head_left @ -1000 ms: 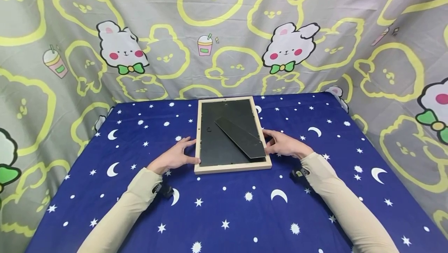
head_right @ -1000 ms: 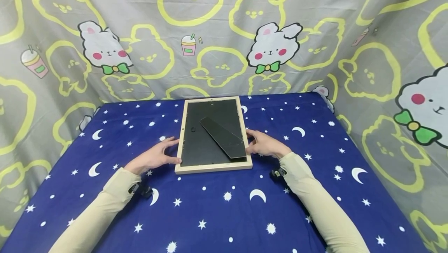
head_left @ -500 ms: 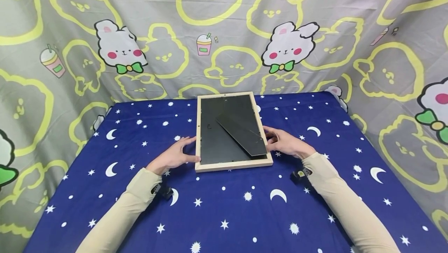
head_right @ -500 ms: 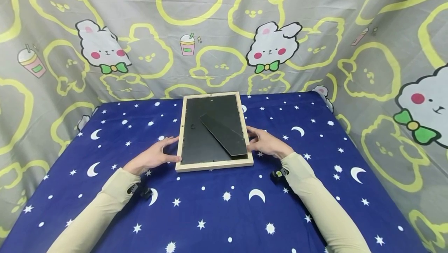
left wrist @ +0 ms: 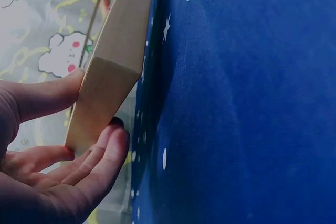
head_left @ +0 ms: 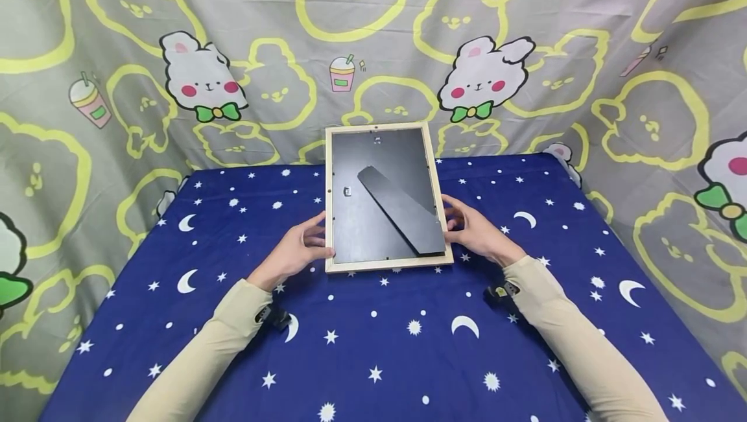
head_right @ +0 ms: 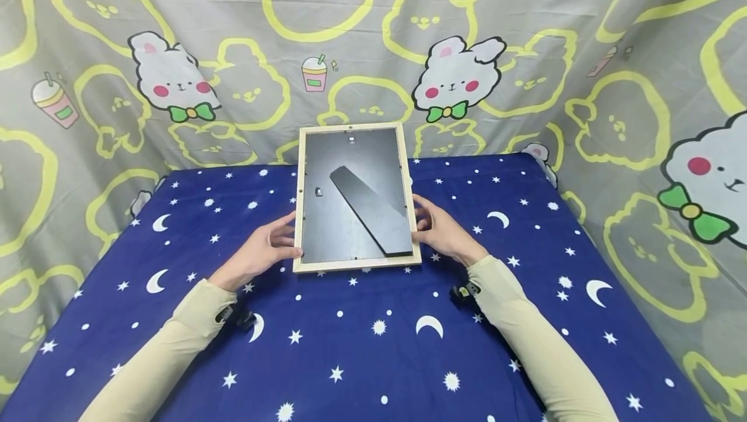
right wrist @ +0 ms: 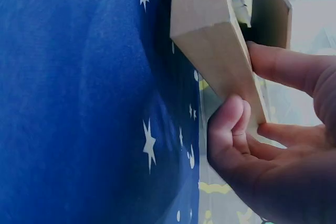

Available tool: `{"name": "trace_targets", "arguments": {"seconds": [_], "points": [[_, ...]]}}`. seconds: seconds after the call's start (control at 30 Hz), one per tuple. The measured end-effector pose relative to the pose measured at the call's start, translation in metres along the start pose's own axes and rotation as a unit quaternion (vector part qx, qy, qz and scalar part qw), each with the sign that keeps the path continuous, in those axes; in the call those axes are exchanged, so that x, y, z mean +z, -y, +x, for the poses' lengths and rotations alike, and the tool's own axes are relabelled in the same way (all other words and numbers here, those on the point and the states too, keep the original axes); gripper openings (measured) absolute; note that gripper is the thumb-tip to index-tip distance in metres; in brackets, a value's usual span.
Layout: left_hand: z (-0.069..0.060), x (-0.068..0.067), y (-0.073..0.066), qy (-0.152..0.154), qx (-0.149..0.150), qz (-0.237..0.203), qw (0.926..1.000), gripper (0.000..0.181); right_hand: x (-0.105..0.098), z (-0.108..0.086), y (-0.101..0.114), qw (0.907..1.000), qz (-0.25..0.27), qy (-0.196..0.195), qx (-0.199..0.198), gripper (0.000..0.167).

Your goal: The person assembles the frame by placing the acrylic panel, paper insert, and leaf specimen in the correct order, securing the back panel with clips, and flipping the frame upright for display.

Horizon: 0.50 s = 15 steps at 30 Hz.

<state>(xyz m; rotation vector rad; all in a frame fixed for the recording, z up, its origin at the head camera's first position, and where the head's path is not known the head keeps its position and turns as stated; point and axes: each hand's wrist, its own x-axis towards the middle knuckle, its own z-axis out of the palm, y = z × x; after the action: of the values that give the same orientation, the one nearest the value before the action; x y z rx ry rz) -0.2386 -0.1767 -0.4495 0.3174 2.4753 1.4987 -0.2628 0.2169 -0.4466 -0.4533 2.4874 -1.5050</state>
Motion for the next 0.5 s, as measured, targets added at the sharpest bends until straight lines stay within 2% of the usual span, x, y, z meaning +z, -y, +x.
{"name": "trace_targets", "arguments": {"seconds": [0.13, 0.27, 0.5], "points": [[0.0014, 0.0032, -0.0011, -0.028, 0.033, -0.004, 0.9991, 0.089, 0.0006, 0.0018, 0.0006, 0.9996, 0.009, -0.019, -0.019, 0.092], [0.0012, 0.005, -0.0017, -0.041, 0.061, -0.009, 0.9973, 0.088, 0.001, 0.0025, -0.0009, 0.9992, 0.01, -0.025, -0.031, 0.094], [0.0029, 0.006, -0.0005, -0.06, 0.076, -0.009, 0.9953, 0.088, 0.0016, 0.0026, -0.0007, 0.9985, -0.007, -0.032, -0.045, 0.095]]}}
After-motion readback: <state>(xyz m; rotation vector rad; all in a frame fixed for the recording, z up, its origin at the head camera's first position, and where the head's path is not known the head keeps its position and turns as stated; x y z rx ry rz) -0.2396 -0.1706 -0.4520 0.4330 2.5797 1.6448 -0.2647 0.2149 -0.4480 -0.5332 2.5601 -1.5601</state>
